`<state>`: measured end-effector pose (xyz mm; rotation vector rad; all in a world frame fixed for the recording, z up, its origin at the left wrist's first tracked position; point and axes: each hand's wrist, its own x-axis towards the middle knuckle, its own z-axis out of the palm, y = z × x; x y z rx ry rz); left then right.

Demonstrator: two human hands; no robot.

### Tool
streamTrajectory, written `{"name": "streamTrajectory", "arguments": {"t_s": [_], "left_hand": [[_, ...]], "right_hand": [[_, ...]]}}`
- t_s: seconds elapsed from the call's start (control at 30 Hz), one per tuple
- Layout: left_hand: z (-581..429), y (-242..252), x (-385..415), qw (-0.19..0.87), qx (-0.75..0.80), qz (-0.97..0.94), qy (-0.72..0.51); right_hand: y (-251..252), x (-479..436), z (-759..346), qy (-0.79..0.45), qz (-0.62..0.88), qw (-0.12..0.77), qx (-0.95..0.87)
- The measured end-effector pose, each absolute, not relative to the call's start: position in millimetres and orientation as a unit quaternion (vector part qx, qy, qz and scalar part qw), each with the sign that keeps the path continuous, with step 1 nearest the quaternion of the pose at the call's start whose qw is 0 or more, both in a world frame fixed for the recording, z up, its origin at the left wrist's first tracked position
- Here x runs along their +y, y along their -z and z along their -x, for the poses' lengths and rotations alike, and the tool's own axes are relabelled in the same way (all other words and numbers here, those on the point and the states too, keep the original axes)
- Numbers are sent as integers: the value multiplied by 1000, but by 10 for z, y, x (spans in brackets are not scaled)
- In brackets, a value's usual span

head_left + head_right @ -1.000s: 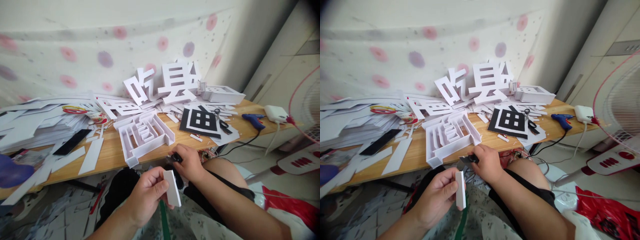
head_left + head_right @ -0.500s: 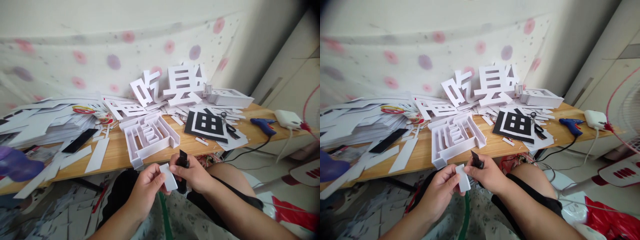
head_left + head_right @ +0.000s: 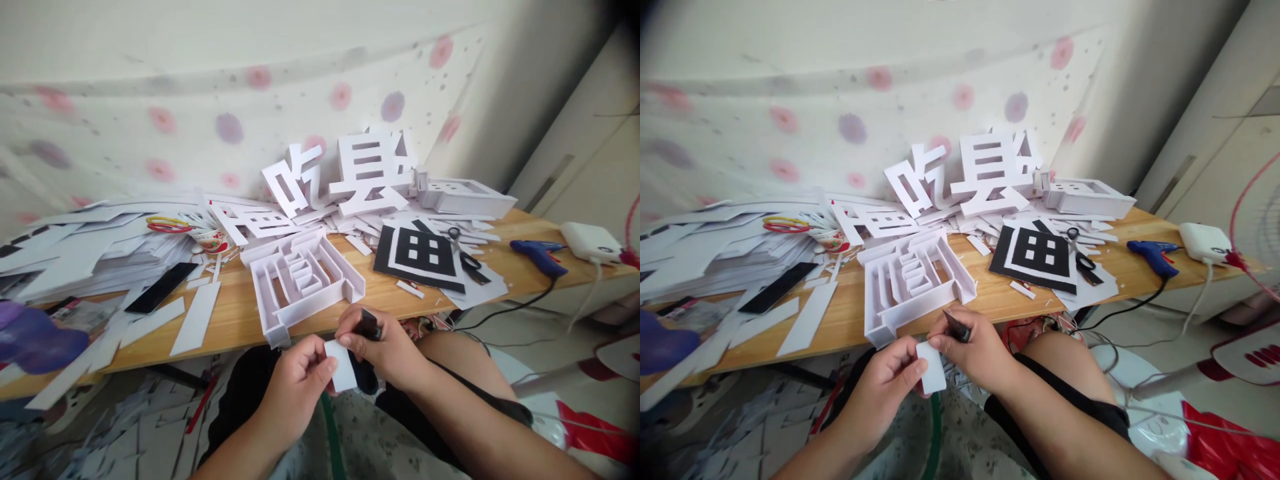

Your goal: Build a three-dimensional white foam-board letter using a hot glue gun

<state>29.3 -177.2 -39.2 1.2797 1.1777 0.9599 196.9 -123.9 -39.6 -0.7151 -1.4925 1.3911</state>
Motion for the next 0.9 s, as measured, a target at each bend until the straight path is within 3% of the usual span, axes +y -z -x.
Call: {"name": "streamTrajectory", "arguments": {"t_s": [0.3,0.53,0.67,0.9], "left_hand": [[-170,362,-1793,457,536,-598,-381],[-99,350,-1819,291,553,-685,-373],[-61,356,-1827,201,538,-739,-352],[-47,308,-1843,204,528,-753,-336]], "right_hand": [[383,-1221,-1991,-596,317,445,-589],[342,-1267,-1911,-525,283,445,-668],[296,-1256,-1895,-566,290,414,-652],[305,-1247,-1921,-644,283,381,-600]]}}
